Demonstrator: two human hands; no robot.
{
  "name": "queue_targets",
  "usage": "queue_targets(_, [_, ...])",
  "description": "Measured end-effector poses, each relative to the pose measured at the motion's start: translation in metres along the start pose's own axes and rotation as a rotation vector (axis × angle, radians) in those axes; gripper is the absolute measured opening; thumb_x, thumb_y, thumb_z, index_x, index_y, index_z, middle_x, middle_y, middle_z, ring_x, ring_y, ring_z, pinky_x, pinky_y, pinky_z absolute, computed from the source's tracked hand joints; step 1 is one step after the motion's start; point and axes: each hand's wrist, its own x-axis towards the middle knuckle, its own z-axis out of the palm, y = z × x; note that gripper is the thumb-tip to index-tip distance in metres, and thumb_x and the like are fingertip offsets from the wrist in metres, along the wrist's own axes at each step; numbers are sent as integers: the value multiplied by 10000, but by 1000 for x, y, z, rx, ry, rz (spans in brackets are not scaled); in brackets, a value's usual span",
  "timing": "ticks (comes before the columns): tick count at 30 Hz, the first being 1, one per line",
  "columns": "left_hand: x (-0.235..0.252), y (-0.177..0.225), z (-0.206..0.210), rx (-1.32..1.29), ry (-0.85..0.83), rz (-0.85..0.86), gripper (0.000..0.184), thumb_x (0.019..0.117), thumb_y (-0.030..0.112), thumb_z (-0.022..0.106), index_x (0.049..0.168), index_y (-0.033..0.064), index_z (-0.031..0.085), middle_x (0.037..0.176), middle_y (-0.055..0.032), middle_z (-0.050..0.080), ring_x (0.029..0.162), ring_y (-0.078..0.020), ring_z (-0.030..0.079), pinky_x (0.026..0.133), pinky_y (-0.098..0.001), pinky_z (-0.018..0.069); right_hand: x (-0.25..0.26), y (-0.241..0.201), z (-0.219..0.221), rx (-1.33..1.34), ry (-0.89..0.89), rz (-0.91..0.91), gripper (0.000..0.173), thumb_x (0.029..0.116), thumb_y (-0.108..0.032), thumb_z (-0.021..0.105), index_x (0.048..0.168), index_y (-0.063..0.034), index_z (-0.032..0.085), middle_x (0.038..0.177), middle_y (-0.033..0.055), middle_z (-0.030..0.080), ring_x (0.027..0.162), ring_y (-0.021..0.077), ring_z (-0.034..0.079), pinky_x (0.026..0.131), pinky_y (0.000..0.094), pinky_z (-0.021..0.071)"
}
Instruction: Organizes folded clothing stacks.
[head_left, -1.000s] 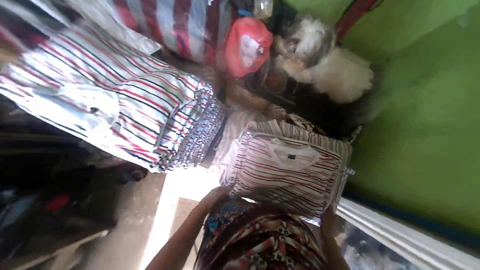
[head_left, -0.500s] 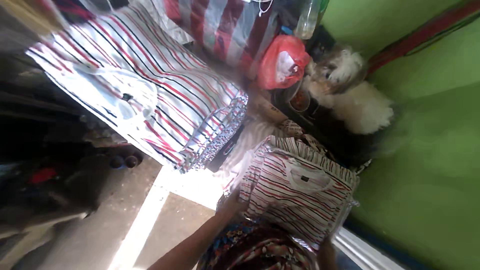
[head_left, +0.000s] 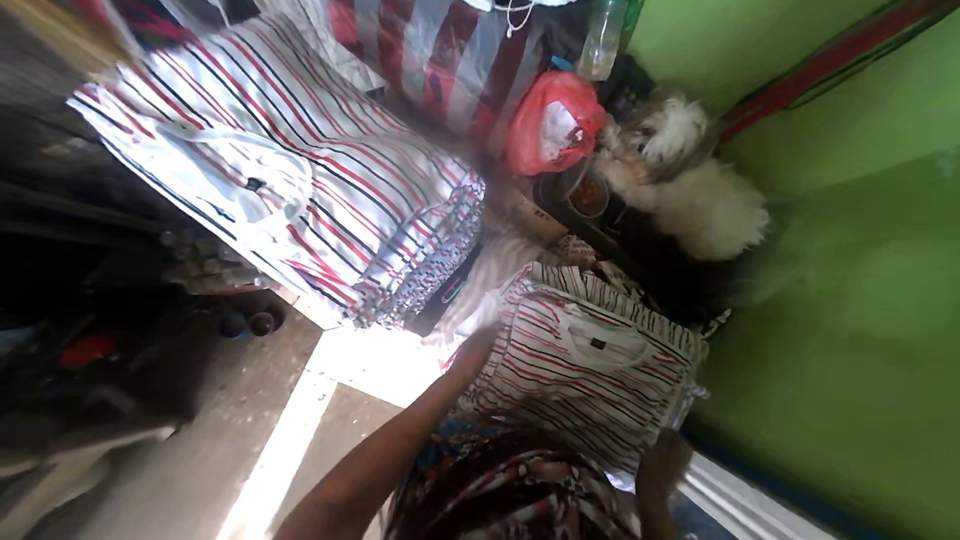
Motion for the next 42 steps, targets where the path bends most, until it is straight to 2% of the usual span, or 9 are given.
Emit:
queue_targets(4, [29,24,3,130,34,6,565,1141,351,249,1351,-77,552,1274,-267,603,1162,-302,594,1028,-453,457,-16,-112,-7,219,-298,-482,340,1057,-93,468,1192,188,602,1058,312,681,955,344,700,893,440,572])
queue_targets(7, [43,44,4,296,20,38,528,1146,289,246,1472,-69,456,1452,-310,506,1362,-401,491,1147,-527,352,-36,-186,15,112,-776,-764,328,1060,-112,492,1219,125,655,1180,271,697,1090,343,696,1002,440,531])
queue_targets(11, [49,53,6,356,-7,63,486,1141,248,301,1436,-94,481,1421,-323,522,1335,-419,507,1129,-534,368,-65,-242,52,-624,-1097,-710,418,1104,-213,399,1353,71,578,1362,293,592,1290,446,564,1069,602,426])
queue_targets(16, [54,45,5,143,-25,76,455,1132,267,357,1391,-61,537,1351,-276,578,1239,-338,568,1064,-471,437,-74,-244,74,-698,-978,-555,602,1082,-459,424,1219,80,654,1275,300,640,1233,457,602,1007,638,452])
queue_targets(19, [59,41,7,35,22,87,427,1102,272,464,1387,-26,570,1306,-253,621,1175,-325,611,1024,-485,468,-77,-247,89,-705,-968,-452,508,1088,-364,446,1281,71,623,1331,291,614,1269,453,579,1029,629,447])
queue_targets(22, [59,47,9,2,101,97,362,1070,229,548,1319,-22,625,1107,-187,667,895,-224,601,843,-402,492,-78,-245,97,-680,-962,-438,438,1087,-285,442,1325,41,612,1345,274,614,1283,436,574,1044,616,439])
queue_targets(31, [69,60,10,65,101,114,327,1067,269,561,1181,-14,678,971,-154,659,814,-211,583,799,-407,497,-61,-229,98,-503,-973,-558,399,1058,-288,497,1256,9,675,1277,245,662,1247,416,602,1045,623,437])
queue_targets(38, [68,57,-11,168,-184,158,528,1127,364,314,1469,-10,464,1375,-217,572,1201,-243,581,1028,-418,468,-48,-190,67,-83,-789,-508,383,1080,-248,474,1296,19,642,1262,226,673,1191,359,651,1049,552,479])
queue_targets(42, [55,59,-11,370,-299,137,1013,910,212,755,1620,6,63,1595,-281,318,1444,-334,406,1165,-451,381,-26,-91,26,92,-72,-202,324,1028,-135,534,1189,112,668,1158,284,686,1097,397,676,998,506,528])
